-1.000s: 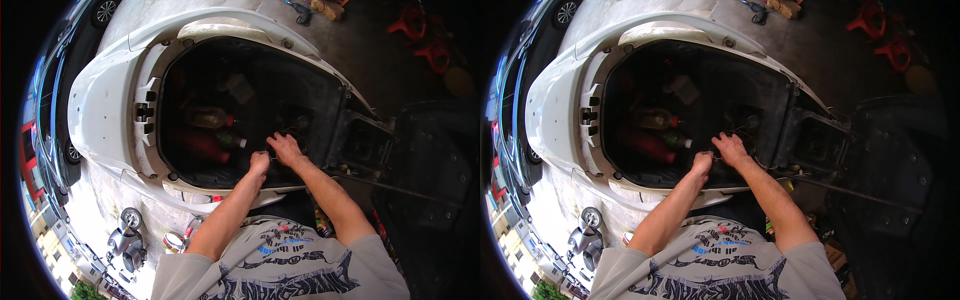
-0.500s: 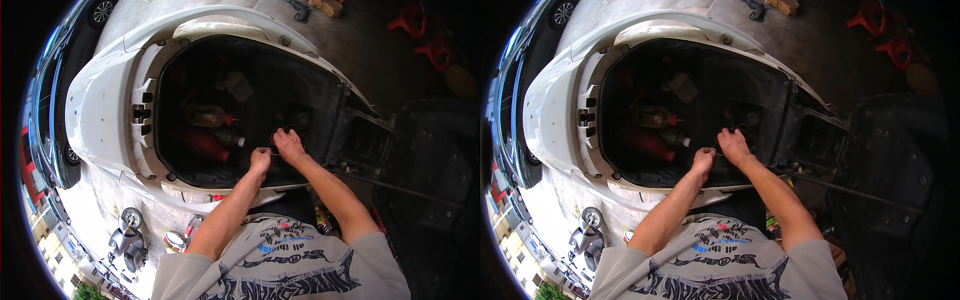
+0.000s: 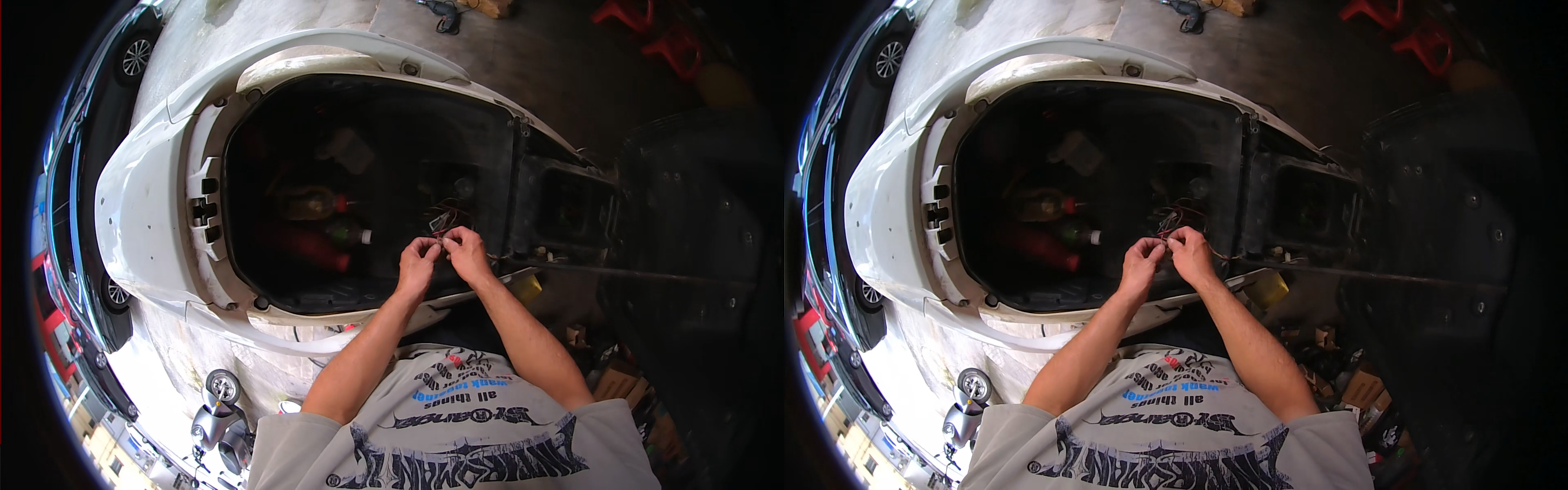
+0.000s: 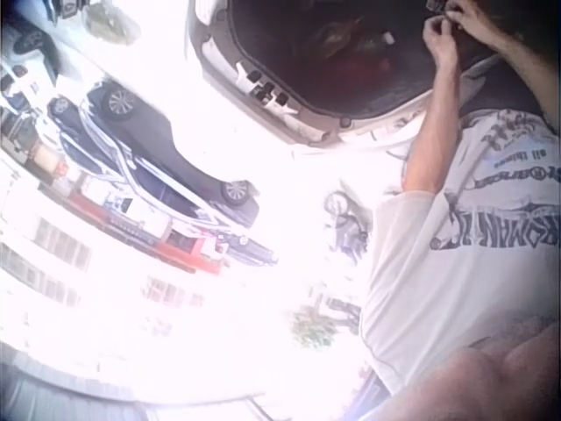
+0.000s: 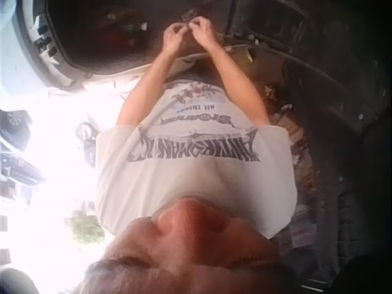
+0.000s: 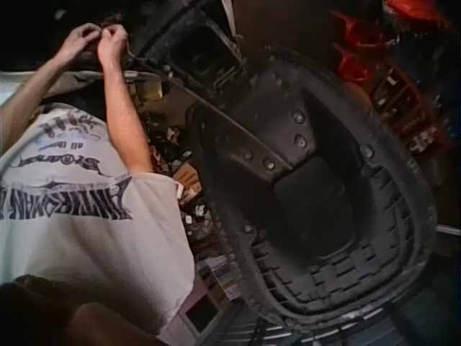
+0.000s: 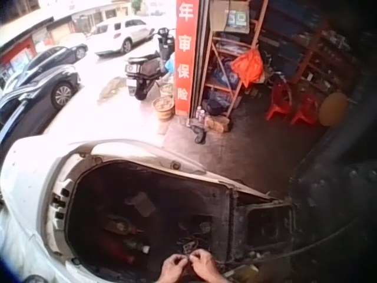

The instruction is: Modifying or repairing electrical wiring inside a scooter's under-seat compartment.

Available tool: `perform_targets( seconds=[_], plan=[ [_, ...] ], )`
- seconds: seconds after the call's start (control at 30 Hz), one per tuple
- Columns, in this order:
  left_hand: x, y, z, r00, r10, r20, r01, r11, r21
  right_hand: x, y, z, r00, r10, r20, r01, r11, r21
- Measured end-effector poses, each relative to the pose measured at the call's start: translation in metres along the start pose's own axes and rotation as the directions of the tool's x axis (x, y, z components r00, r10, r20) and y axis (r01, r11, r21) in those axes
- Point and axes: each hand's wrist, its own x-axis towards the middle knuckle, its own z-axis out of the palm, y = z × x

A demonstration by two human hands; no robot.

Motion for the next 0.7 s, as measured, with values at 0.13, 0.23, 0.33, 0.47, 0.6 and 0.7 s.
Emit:
perform_targets(
  seconds=[0.13,0.23,0.33,0.47,0.6,0.7],
  plan=[
    [-0.003,0.006,0.001,0.999,0.044,-0.016,-0.044,0.999,0.012,-0.006,-0.007,-0.007,0.986,0.121,0.117,-0.140,0.976,0.164],
    [-0.005,0.010,0.003,0.999,0.041,-0.022,-0.039,0.997,0.074,-0.007,-0.007,-0.009,0.976,0.163,0.142,-0.194,0.951,0.243],
    [-0.006,0.012,0.004,0.998,0.054,-0.019,-0.053,0.995,0.089,-0.008,-0.009,-0.011,0.965,0.194,0.176,-0.239,0.927,0.289],
    [-0.008,0.015,0.004,0.998,0.059,-0.025,-0.056,0.993,0.105,-0.008,-0.010,-0.012,0.956,0.203,0.210,-0.259,0.923,0.285],
    [-0.008,0.017,0.006,0.997,0.035,-0.066,-0.029,0.995,0.096,-0.009,-0.008,-0.010,0.961,0.183,0.209,-0.241,0.924,0.297],
    [-0.006,0.013,0.004,0.997,0.024,-0.075,-0.019,0.997,0.069,-0.011,-0.010,-0.008,0.972,0.152,0.180,-0.199,0.939,0.279]
  ],
)
